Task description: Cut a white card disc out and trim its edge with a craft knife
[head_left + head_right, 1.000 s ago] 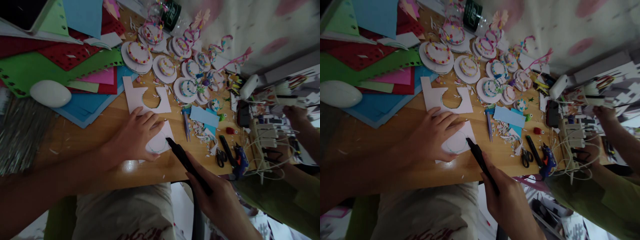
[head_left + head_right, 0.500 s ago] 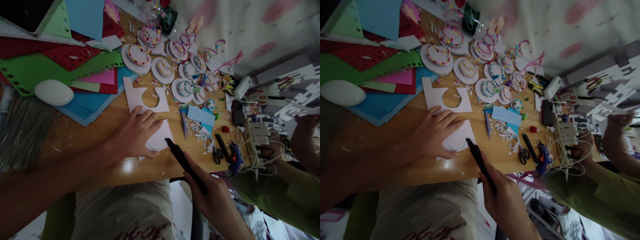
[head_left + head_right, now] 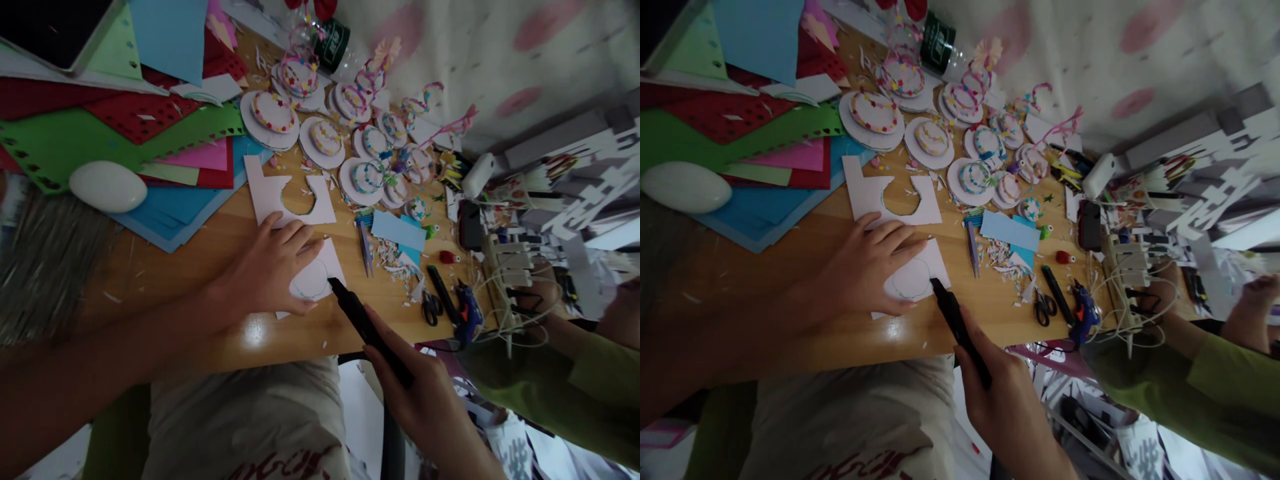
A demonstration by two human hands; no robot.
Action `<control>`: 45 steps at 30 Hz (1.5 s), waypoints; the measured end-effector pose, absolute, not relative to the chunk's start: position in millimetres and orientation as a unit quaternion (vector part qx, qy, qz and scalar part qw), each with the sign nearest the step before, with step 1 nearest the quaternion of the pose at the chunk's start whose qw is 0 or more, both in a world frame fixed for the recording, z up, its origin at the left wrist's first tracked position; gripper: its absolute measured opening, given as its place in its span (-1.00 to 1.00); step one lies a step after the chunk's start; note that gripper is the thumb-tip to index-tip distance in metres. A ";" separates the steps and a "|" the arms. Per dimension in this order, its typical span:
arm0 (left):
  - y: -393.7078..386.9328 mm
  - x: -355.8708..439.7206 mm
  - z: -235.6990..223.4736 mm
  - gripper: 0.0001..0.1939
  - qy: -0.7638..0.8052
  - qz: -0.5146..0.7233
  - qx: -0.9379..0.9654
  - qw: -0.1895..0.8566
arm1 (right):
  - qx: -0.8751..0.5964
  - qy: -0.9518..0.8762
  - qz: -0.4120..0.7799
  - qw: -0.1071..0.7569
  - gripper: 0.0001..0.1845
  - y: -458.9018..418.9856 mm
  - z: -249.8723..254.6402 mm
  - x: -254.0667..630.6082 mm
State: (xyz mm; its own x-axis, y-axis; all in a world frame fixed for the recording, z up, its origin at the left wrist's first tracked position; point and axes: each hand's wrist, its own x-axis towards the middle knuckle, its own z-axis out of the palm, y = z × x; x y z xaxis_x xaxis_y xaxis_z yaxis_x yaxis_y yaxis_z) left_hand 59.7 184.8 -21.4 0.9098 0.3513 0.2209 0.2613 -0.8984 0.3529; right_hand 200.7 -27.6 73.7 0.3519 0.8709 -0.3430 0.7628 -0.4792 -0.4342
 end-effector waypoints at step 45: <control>195.3 28.2 19.4 -0.50 0.057 0.100 0.949 0.292 | -0.871 -0.434 0.120 0.198 -0.49 -79.8 84.2 249.9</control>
State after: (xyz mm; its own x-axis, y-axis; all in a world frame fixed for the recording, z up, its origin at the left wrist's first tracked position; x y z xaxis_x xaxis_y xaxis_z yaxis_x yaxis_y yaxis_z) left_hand 28.2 195.3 19.4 0.9737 0.1656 0.1563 0.0490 -0.8228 0.5662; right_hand 249.9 -79.8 84.2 0.5950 0.8029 -0.0373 0.7078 -0.5454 -0.4490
